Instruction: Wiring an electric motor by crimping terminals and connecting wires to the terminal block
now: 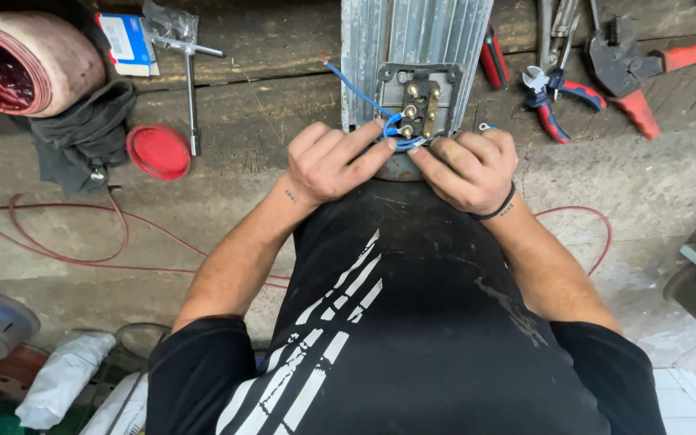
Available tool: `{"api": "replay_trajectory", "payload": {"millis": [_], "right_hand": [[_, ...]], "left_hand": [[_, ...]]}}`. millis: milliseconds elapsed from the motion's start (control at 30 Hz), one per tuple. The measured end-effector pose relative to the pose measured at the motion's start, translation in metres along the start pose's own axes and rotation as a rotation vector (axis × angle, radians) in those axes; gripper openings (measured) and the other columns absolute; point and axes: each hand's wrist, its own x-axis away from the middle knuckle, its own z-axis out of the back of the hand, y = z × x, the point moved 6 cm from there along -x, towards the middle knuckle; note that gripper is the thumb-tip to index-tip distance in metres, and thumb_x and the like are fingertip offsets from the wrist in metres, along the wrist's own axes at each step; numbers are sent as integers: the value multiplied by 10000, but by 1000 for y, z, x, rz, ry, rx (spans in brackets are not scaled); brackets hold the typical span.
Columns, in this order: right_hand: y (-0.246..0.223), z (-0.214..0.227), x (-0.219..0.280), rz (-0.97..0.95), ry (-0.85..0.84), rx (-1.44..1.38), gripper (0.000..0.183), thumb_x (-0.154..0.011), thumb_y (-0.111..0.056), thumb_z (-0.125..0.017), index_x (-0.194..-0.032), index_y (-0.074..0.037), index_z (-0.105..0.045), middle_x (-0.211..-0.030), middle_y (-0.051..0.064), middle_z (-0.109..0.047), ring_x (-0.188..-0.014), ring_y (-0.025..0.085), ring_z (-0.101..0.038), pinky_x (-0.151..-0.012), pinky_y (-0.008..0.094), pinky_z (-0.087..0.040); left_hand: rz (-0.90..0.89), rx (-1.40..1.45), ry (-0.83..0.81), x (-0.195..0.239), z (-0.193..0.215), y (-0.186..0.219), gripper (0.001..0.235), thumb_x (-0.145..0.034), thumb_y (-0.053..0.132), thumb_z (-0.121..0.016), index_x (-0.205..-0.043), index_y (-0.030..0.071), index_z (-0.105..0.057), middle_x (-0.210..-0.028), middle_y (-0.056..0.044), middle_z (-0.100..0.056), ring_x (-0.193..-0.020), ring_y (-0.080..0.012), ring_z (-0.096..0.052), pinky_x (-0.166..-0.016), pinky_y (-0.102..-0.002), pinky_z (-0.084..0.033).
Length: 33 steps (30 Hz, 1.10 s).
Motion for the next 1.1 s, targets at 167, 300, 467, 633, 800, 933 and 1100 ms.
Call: {"api": "replay_trajectory", "payload": {"millis": [167, 300, 467, 633, 800, 933, 1100], "right_hand": [[4, -3, 2, 14, -7, -27, 241, -1034, -280, -627, -1020, -150, -830, -1024, 83, -674, -862, 258, -563, -766, 378, -474], [6, -8, 3, 22, -1, -47, 271, -1048, -315, -608, -1020, -151, -822, -1022, 81, -665, -871, 256, -556, -778, 378, -474], [6, -7, 1, 16, 5, -48, 306, -1067, -299, -566, -1035, -143, -827, -1024, 96, -651, -859, 275, -539, -756, 395, -477], [5, -8, 5, -3, -23, -11, 300, -1071, -309, -559, -1047, -170, -824, -1050, 89, -638, -866, 268, -529, -756, 393, -470], [-1, -10, 6, -21, -40, 14, 314, -1085, -305, -540, -1088, -166, -822, -1090, 97, -601, -905, 279, -523, -784, 404, -475], [-3, -8, 6, -40, -79, 49, 349, -1093, -325, -504, -1146, -179, -817, -1109, 94, -586, -928, 279, -528, -791, 408, -476], [-4, -9, 7, -46, -76, 62, 373, -1092, -339, -490, -1157, -171, -816, -1100, 100, -608, -924, 283, -546, -798, 410, -481]], "left_hand": [[-34, 72, 110, 3, -1, 1, 115, -1047, 181, -627, -1148, 151, -674, -1027, -118, -761, -532, -181, -491, -545, -279, -422], [-31, 62, 121, -3, 0, 2, 98, -1054, 173, -612, -1145, 151, -638, -1011, -115, -764, -524, -182, -477, -538, -279, -418], [-31, 92, 138, 3, -12, -5, 98, -1062, 215, -614, -1107, 153, -676, -912, -60, -736, -531, -165, -493, -535, -264, -428], [39, 192, 39, -9, 7, -12, 105, -1015, 207, -684, -992, 104, -687, -1023, -91, -783, -529, -200, -552, -548, -283, -445], [50, 190, -13, -4, 3, -11, 161, -1031, 216, -637, -916, 112, -679, -1019, -66, -775, -532, -197, -550, -559, -285, -462], [198, 316, -15, 5, -3, -10, 101, -991, 193, -663, -913, 137, -694, -1016, -63, -756, -566, -231, -622, -556, -316, -503], [336, 335, -1, 10, -2, -8, 43, -960, 172, -695, -935, 138, -702, -1007, -64, -770, -577, -262, -662, -557, -337, -526]]}}
